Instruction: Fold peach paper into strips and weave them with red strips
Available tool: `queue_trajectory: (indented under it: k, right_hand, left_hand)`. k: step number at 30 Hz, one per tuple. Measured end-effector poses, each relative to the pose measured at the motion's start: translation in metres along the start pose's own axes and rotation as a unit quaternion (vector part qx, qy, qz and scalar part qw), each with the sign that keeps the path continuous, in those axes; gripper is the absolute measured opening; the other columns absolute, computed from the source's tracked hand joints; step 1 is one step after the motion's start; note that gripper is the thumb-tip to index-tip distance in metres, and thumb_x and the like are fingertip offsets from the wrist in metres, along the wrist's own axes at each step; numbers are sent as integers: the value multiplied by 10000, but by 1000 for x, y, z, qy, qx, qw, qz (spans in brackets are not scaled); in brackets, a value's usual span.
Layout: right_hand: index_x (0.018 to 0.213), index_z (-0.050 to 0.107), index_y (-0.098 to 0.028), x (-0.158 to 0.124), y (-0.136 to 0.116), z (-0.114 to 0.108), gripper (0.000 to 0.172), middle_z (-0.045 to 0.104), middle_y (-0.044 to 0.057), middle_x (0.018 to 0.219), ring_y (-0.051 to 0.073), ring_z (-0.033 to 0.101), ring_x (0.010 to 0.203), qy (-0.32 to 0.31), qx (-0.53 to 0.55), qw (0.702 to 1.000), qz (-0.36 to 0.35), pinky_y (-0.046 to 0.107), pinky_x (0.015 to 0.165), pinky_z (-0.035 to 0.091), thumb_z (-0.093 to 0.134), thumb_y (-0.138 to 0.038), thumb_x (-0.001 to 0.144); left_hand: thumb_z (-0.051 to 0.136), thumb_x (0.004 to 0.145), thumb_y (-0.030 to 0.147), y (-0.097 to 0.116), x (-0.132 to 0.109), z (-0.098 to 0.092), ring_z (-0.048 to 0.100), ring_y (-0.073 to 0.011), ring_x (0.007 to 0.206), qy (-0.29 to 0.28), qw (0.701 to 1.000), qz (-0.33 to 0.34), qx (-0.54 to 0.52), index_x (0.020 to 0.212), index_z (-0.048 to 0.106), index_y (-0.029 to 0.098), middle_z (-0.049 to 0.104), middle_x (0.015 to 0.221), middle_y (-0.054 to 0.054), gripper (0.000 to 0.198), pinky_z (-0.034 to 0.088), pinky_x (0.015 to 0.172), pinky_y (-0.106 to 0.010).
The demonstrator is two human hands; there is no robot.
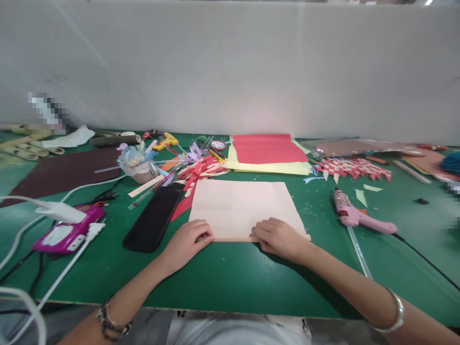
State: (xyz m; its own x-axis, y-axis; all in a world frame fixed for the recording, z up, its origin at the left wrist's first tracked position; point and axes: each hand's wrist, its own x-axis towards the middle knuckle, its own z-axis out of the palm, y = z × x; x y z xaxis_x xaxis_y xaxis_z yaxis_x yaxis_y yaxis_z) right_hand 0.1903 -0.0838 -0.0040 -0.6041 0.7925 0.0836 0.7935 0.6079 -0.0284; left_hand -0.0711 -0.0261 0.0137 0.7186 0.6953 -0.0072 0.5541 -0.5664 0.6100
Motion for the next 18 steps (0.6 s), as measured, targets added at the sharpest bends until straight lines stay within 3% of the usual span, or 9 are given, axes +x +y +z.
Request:
queue_trajectory:
  k: [18]
  right_hand:
    - [840, 554, -167, -67, 42, 4, 191, 587, 37, 735, 157, 540, 660, 8, -13, 1000, 26, 275, 623, 373, 368, -134, 863]
  left_hand:
    - [439, 872, 336, -3, 3, -1, 485, -132, 649, -19, 1000, -11, -8, 687, 529, 169, 513, 695, 13, 265, 342, 600, -218]
